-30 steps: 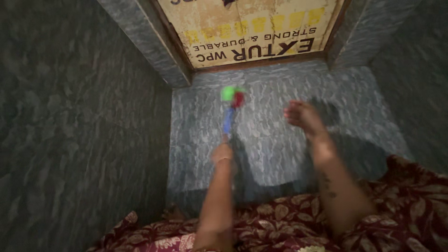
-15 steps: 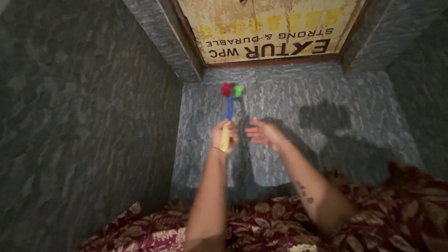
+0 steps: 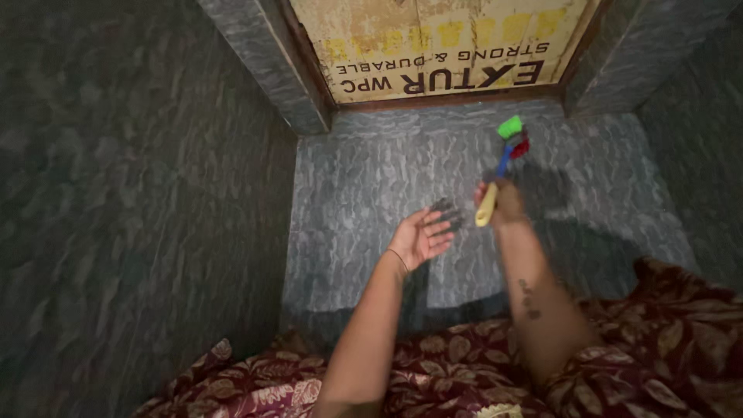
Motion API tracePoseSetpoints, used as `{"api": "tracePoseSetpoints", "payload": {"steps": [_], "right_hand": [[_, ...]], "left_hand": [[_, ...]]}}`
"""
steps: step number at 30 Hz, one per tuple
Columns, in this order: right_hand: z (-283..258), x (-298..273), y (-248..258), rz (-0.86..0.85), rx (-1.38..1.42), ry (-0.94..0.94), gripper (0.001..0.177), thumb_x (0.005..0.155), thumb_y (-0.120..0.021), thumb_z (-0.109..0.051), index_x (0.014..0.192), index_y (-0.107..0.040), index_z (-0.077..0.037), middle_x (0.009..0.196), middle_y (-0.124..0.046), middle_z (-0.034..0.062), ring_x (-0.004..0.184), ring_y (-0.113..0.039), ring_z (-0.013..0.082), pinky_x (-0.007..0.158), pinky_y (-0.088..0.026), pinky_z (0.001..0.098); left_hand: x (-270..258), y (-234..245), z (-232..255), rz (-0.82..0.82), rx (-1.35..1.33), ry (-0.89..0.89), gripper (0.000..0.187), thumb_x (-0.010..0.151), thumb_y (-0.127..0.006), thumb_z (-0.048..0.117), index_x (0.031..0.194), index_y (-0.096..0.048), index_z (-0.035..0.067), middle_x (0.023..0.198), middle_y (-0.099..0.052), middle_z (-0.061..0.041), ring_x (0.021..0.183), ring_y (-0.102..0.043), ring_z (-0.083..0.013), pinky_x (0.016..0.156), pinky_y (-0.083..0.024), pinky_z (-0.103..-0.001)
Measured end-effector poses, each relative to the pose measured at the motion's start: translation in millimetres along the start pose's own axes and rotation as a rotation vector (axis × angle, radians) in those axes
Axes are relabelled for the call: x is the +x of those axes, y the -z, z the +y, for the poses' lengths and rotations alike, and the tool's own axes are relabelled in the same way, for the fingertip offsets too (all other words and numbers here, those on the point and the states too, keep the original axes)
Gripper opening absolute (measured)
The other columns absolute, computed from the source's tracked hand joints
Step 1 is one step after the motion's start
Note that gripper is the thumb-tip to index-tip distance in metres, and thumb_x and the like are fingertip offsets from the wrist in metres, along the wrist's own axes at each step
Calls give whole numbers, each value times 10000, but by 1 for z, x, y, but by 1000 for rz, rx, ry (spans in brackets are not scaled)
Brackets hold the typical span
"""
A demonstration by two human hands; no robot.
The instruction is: The person scrubs the toilet bowl and the bathroom floor tiles around a floor drain using a long-handled brush.
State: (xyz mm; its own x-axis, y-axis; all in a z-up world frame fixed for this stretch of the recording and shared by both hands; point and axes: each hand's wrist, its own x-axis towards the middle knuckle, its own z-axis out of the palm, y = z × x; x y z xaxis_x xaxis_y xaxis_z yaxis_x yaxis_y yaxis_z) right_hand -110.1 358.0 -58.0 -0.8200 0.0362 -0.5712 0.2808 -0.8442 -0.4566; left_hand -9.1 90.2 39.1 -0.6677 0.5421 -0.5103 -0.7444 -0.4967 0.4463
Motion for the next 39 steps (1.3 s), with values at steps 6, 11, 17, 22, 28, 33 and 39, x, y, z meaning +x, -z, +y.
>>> {"api": "tracePoseSetpoints", "payload": {"steps": [6,11,17,22,28,33,39], "right_hand": [[60,-10,29,-115,-352,95,140,962,-487,-220,1074,-542,-156,779,-593,113,592,-598,297,516,-528,479],[158,-31,-6,183,-585,-60,151,922,-498,-352,902,-599,-242,664,-606,48,532,-585,212,443,-497,432],[181,-44,-34,-341,-422,-883,469,958,-519,-484,586,-469,-202,480,-444,-56,346,-437,82,298,-370,264],[164,-27,-32,-552,-231,-823,255,1026,-510,-317,918,-580,-98,629,-508,-38,431,-451,54,383,-400,222],[20,3,27,-426,119,-460,235,979,-532,-347,980,-581,-117,723,-538,-3,541,-503,102,487,-459,272],[-9,0,30,-331,406,-118,401,1040,-581,-465,777,-555,-163,629,-497,8,506,-485,163,486,-453,331],[89,-39,43,-9,-530,-332,646,983,-363,-720,652,-392,-166,503,-393,38,364,-379,199,353,-370,385]], "left_hand": [[5,-22,-18,137,222,80,568,988,-540,504,1382,-481,99,1297,-608,-143,1019,-685,-323,905,-589,-539],[43,28,-53,277,398,92,514,956,-456,566,1239,-610,166,1094,-702,-60,904,-692,-230,754,-597,-492],[55,112,-42,509,118,-209,406,1051,-629,594,1094,-551,198,763,-446,1,631,-425,-155,532,-332,-365],[7,85,-19,433,127,-138,425,974,-582,488,1267,-513,188,1063,-566,-36,817,-585,-209,719,-513,-443],[-19,47,-7,421,174,-157,647,966,-593,405,1498,-405,88,1384,-607,-144,1117,-674,-363,824,-594,-479],[-15,49,-8,416,214,-173,591,970,-590,388,1462,-435,98,1361,-615,-138,1080,-680,-341,817,-582,-470],[-1,67,-17,474,317,-199,492,969,-604,380,1363,-541,93,1300,-649,-110,1000,-703,-285,740,-600,-410]]}}
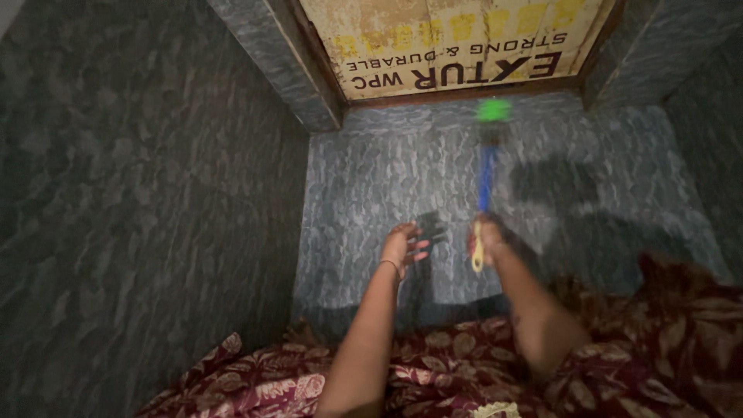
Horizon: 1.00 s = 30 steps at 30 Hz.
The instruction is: The person scrubs the toilet bowl and the bathroom floor tiles around a floor drain using a long-handled brush.
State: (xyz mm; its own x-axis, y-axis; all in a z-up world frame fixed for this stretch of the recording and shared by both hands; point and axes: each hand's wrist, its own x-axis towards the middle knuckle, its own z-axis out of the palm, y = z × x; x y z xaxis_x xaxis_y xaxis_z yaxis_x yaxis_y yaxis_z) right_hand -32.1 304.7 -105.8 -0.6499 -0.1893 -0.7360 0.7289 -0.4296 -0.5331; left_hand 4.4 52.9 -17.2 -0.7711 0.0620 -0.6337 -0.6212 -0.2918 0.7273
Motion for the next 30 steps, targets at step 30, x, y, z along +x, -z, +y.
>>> {"api": "tracePoseSetpoints", "payload": {"steps": [30], "right_hand": [[48,-29,-8,-74,-845,-11,342,935,-529,-586,935,-610,-254,524,-438,39,379,-433,180,365,-362,386]], "left_hand": [[23,-15,-66,113,130,-46,443,925,-715,294,1298,-540,131,1151,-653,-63,755,-656,-177,568,-515,-340]]}}
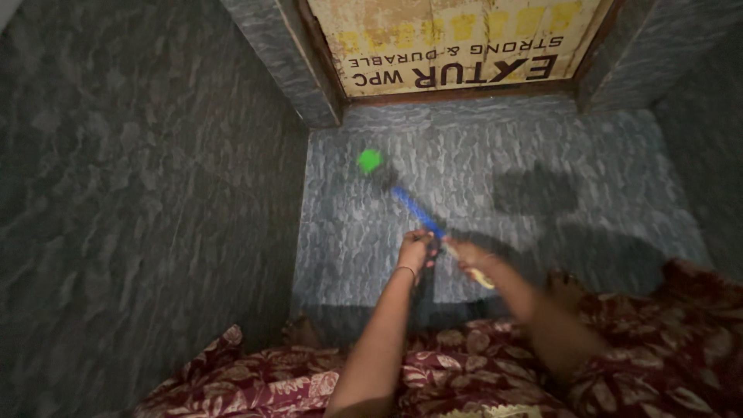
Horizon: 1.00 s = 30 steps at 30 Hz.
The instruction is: The person scrubs the toilet bowl and the bathroom floor tiles around a floor drain using a long-handled brush.
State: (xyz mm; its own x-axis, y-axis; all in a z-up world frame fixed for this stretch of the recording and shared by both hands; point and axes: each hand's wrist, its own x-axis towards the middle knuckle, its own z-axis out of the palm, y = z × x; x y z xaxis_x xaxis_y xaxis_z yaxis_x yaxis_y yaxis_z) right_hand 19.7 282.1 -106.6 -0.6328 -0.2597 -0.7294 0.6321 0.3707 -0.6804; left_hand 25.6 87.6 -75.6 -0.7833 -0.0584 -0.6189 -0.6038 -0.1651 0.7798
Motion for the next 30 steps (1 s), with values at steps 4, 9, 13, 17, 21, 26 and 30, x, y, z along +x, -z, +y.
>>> {"api": "tracePoseSetpoints", "payload": {"steps": [4,9,13,17,21,26,30], "right_hand": [[0,6,-31,49,-125,-28,645,918,-550,-726,792,-534,-93,516,-344,4,367,-282,145,340,-197,355],[-5,-22,64,246,-12,-30,587,926,-591,-612,824,-552,-35,555,-465,51,394,-432,191,366,-354,378],[-10,-60,124,547,132,20,398,945,-597,-429,939,-564,-32,668,-534,90,495,-513,223,434,-416,401],[-19,-67,127,965,213,90,236,965,-604,-247,1054,-576,-30,782,-604,130,596,-594,255,501,-477,425],[-33,-45,110,1082,234,123,165,958,-619,-92,1102,-583,-22,840,-653,157,668,-655,276,541,-517,443],[-69,17,60,762,103,327,154,984,-615,-169,969,-604,-15,709,-609,129,545,-607,260,458,-477,443],[-112,69,-11,584,-203,304,208,1017,-572,-251,962,-619,-56,590,-597,96,437,-593,252,405,-470,431]], "left_hand": [[2,5,0,11,-18,-13,438,919,-702,296,1297,-550,137,1145,-666,-57,771,-661,-159,582,-547,-352],[-1,34,3,33,-76,33,409,920,-695,309,1286,-586,164,1137,-672,-55,759,-659,-177,581,-520,-341],[6,60,-1,65,-176,45,373,923,-694,306,1258,-581,188,1177,-667,0,811,-686,-192,607,-530,-346],[17,77,-4,51,-184,2,350,926,-686,310,1242,-612,180,1153,-686,-38,834,-700,-207,615,-557,-345],[14,88,0,49,-214,-25,341,934,-668,304,1242,-624,163,1159,-682,-25,886,-705,-213,643,-559,-351],[2,98,13,58,-251,-24,315,929,-658,287,1225,-617,188,1161,-679,-6,903,-711,-222,650,-554,-359],[-8,109,21,78,-268,-77,300,945,-654,288,1206,-630,144,1140,-665,-24,885,-707,-214,631,-549,-344]]}}
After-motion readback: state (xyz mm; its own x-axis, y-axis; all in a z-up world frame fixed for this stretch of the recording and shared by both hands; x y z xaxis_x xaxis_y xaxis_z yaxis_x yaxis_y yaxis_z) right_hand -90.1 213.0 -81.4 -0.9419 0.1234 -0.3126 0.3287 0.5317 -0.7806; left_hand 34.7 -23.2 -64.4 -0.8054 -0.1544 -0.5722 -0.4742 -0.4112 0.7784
